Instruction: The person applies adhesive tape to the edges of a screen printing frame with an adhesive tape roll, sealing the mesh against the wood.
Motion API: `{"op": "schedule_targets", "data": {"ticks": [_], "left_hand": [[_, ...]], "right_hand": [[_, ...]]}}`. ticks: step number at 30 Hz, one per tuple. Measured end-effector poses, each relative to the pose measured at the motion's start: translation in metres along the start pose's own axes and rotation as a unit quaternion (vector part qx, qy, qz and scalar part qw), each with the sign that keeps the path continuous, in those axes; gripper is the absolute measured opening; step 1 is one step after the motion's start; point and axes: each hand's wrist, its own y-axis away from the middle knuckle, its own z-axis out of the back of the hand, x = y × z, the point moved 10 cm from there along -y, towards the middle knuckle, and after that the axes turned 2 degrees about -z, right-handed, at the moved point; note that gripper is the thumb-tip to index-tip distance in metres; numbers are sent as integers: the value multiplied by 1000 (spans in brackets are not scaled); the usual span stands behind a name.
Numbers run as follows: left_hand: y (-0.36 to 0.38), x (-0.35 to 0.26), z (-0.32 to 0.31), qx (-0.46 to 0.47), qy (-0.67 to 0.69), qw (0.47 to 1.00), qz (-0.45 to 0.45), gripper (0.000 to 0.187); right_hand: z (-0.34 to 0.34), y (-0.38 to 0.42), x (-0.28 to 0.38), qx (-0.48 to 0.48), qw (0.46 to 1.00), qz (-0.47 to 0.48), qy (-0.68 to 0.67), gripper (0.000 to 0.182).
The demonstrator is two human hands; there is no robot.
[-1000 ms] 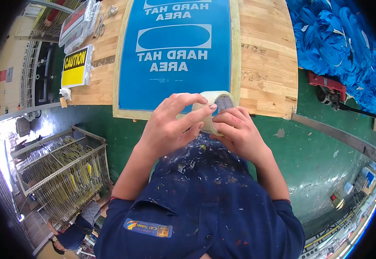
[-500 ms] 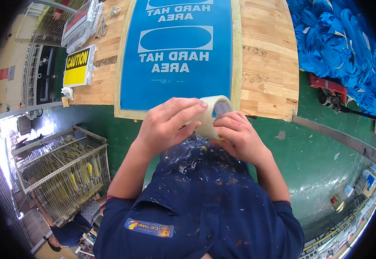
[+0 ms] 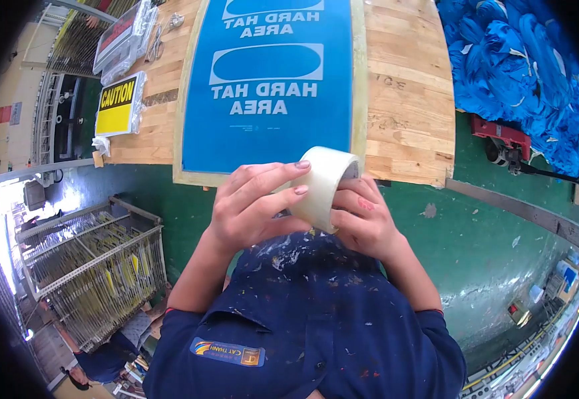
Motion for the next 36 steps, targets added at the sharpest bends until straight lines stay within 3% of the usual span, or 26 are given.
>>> {"op": "schedule_targets", "data": {"ticks": [7, 13, 16, 21, 24, 25, 29, 36], "left_hand": [[-4, 11, -7, 25, 59, 997, 35, 50], [-11, 20, -6, 72, 165, 977, 119, 49], [-15, 14, -10, 101, 133, 985, 40, 46], [2, 28, -12, 92, 171, 978, 72, 41], [-19, 22, 8, 64, 177, 981, 52, 43], [-16, 24, 10, 74, 145, 986, 21, 54], [-5, 36, 30, 46, 120, 992, -16, 53], [18, 84, 71, 68, 161, 985, 1, 45]], "right_hand": [[0, 13, -1, 2, 1000, 11, -4, 33], [-4, 11, 18, 28, 999, -13, -26, 34], [-7, 14, 18, 32, 999, -30, -19, 35], [-9, 11, 21, -11, 997, -77, -31, 28], [-16, 6, 23, -33, 997, -74, -6, 26], [-18, -1, 24, -26, 996, -87, 1, 24], [-32, -16, 28, -35, 991, -125, 28, 25], [-88, -54, 43, -61, 990, -127, 15, 24]]}}
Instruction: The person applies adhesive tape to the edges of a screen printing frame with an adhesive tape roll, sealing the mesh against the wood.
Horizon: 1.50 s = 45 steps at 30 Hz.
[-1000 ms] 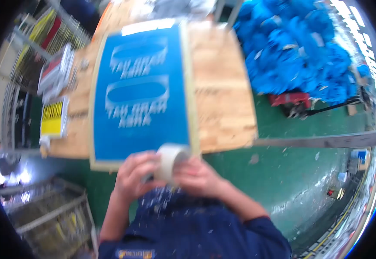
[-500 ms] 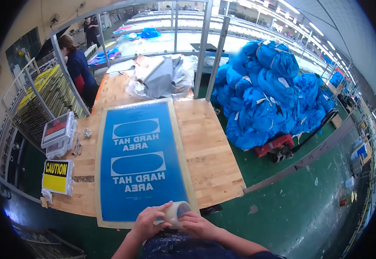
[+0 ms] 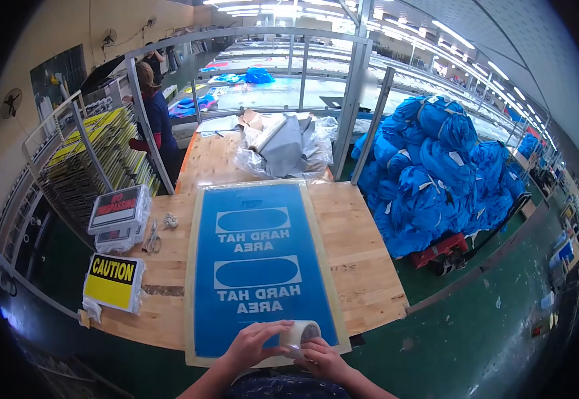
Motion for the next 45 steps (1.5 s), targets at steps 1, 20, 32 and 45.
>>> {"op": "schedule_targets", "data": {"ticks": [1, 20, 32, 45], "left_hand": [[4, 4, 10, -6, 0, 1000, -1, 46], [81, 82, 70, 143, 164, 975, 55, 25], [108, 71, 127, -89, 12, 995, 32, 48], [116, 92, 119, -92, 113, 981, 130, 64]], "right_hand": [[-10, -6, 3, 11, 1000, 0, 1, 24], [-125, -45, 53, 29, 997, -61, 34, 24], [-144, -66, 65, -29, 996, 50, 67, 23], [-155, -62, 62, 3, 998, 41, 56, 24]]}}
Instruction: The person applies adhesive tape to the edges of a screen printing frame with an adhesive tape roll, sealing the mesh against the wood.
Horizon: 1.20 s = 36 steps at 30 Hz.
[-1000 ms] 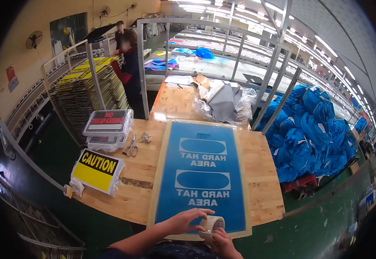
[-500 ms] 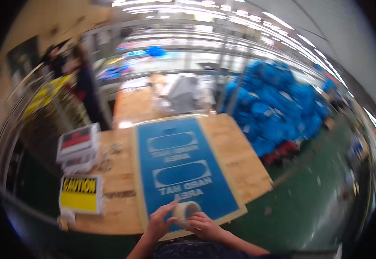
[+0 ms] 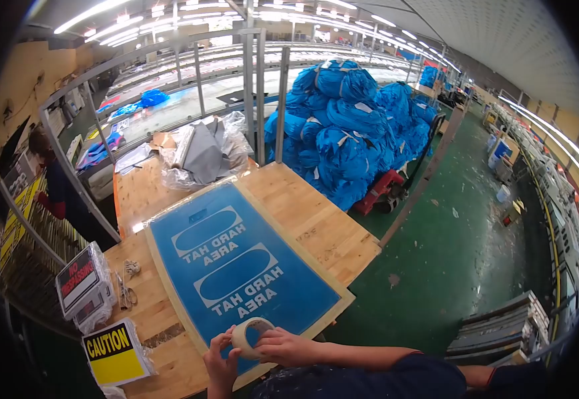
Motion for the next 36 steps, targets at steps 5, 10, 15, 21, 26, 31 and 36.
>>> {"op": "schedule_targets", "data": {"ticks": [5, 10, 15, 21, 26, 31, 36], "left_hand": [[-9, 9, -17, 59, 28, 998, 9, 50], [6, 49, -30, 150, 10, 981, 124, 42], [7, 49, -36, 124, 56, 990, 46, 58], [-6, 23, -16, 44, 76, 995, 49, 66], [0, 13, 5, 7, 60, 998, -4, 61], [16, 37, 13, 49, 53, 996, 47, 56], [31, 52, 6, 43, 96, 991, 85, 37]], "right_hand": [[1, 15, -10, -7, 999, -46, 2, 25], [3, 27, -7, -7, 997, -72, -9, 27], [9, 25, -4, -7, 997, -68, 35, 26], [11, 2, 6, -30, 997, -18, 70, 27], [1, -6, 13, -6, 998, 4, 66, 28], [-17, 0, 12, 30, 998, 0, 52, 28], [-3, 0, 19, 25, 992, 54, 109, 31]]}}
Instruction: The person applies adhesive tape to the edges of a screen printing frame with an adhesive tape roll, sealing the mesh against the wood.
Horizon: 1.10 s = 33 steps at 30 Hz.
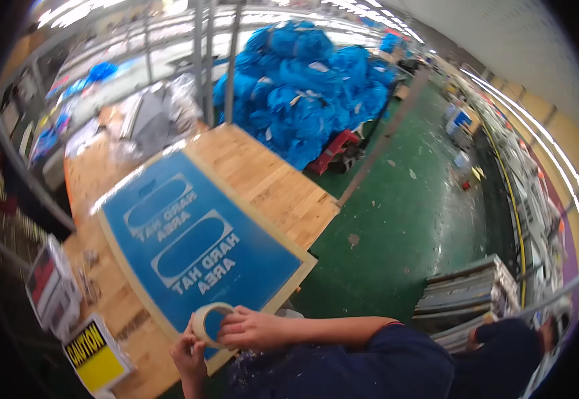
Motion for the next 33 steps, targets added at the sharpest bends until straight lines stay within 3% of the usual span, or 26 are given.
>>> {"op": "schedule_targets", "data": {"ticks": [2, 3, 4, 5, 7, 14, 27, 33], "left_hand": [[6, 9, 0, 5, 6, 1000, -2, 39], [13, 16, 7, -43, 10, 999, 22, 33], [3, -23, 7, -43, -79, 994, -56, 37], [-10, -53, 5, -55, -12, 998, -25, 44], [-19, -70, 6, 27, -104, 991, -75, 35], [-17, -100, 18, 14, -219, 960, -172, 18], [-17, -82, 12, 94, -342, 931, -83, 18], [-14, -87, -3, 55, -341, 928, -141, 19]], "right_hand": [[11, -1, 1, -23, 999, 36, 26, 33], [12, -3, -4, -8, 1000, 1, -7, 31], [13, -8, -3, 11, 1000, -21, 1, 33], [14, -11, -2, -1, 1000, -16, 3, 37], [14, -16, -2, 13, 1000, -22, 18, 38], [4, -23, 5, 52, 998, -8, 20, 35], [-9, -14, 2, 86, 996, -6, 23, 40], [-14, -12, -16, 92, 993, -71, -2, 30]]}}
